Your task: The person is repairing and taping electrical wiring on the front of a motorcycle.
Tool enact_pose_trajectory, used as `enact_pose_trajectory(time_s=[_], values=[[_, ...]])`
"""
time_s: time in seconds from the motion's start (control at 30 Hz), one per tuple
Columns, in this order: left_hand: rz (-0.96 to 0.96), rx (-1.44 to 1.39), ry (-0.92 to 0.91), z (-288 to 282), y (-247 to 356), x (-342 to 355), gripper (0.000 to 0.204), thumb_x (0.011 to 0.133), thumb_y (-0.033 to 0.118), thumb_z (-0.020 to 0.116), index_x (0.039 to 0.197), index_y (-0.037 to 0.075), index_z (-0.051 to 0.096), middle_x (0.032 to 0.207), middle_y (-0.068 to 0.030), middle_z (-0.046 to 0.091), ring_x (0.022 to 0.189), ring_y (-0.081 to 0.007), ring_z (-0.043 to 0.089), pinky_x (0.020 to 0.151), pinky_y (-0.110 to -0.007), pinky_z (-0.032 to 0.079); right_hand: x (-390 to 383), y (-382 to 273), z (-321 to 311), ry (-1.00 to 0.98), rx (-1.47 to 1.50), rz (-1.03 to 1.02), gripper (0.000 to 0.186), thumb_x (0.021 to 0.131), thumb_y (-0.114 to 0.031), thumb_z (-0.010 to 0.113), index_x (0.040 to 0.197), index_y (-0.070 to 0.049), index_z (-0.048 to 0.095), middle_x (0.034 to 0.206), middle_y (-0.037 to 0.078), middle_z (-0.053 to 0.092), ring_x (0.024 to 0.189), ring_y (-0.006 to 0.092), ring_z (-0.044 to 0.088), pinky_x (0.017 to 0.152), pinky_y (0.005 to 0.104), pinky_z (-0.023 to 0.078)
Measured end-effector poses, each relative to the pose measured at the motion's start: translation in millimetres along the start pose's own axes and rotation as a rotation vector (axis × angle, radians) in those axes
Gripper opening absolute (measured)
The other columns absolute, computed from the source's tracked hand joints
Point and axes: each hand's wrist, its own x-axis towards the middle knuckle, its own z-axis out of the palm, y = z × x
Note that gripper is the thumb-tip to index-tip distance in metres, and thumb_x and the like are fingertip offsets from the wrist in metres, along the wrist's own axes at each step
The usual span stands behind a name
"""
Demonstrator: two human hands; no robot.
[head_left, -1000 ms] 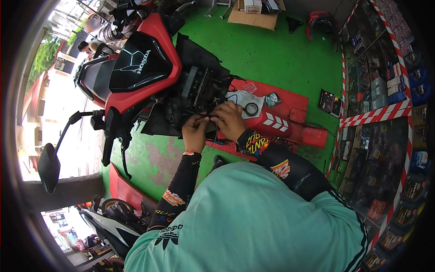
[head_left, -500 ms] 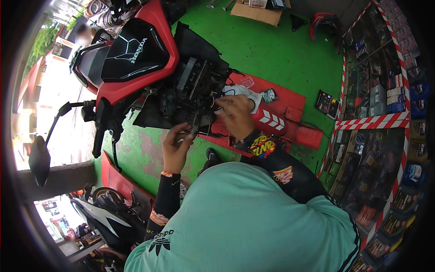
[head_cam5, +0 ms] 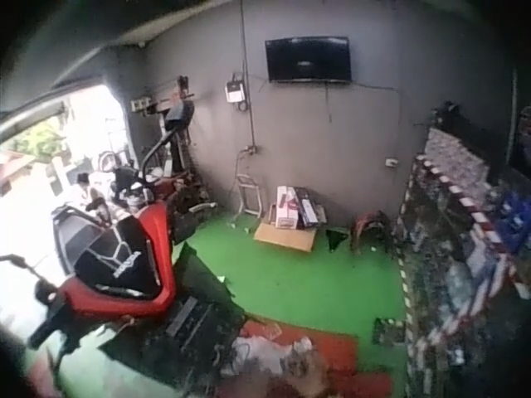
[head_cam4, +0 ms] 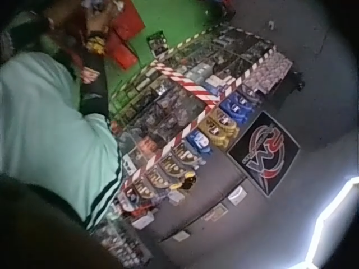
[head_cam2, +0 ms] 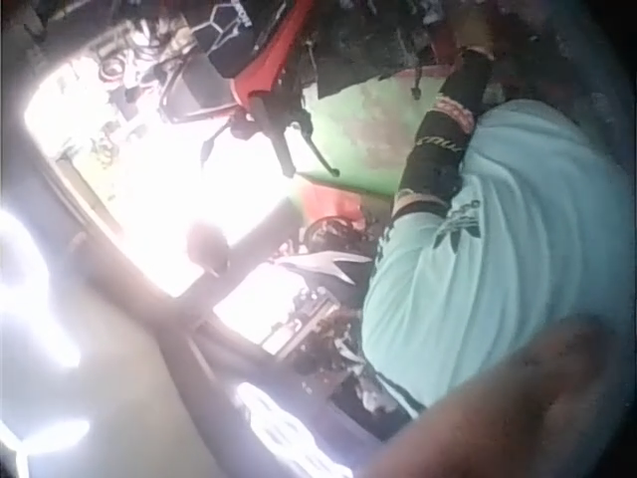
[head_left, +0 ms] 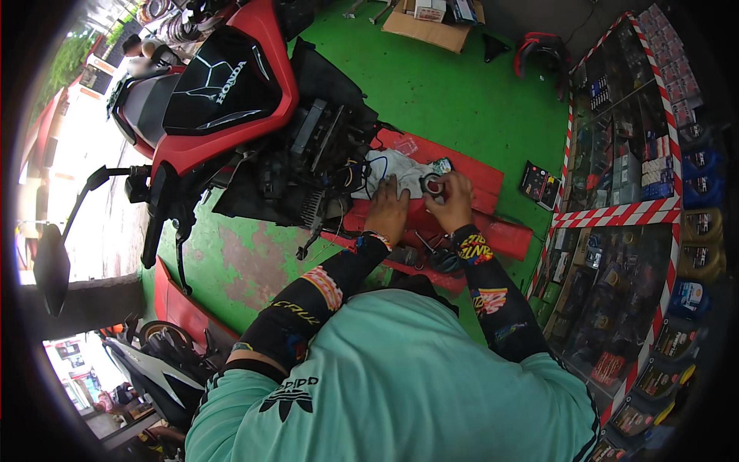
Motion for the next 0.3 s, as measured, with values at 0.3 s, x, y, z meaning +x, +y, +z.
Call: enact_pose_trajectory(time_s=[0.3], values=[[-0.135,-0.012,-0.45,-20.6,6.0,49.6,0.06,0.091,0.016,0.061,0.149,0.02,0.049,0.151,-0.0252,0.049,0.13,-0.0408,0.056,0.1,-0.047,0.054,-62.6,35.2,-16.9,0.051,0.038,0.296,0.05,0.075,-0.023,0.085,0.115,-0.01,0.058,0.114,0.012,0.059,0.111,0.0358,0.056,0.099,0.0499,0.043]])
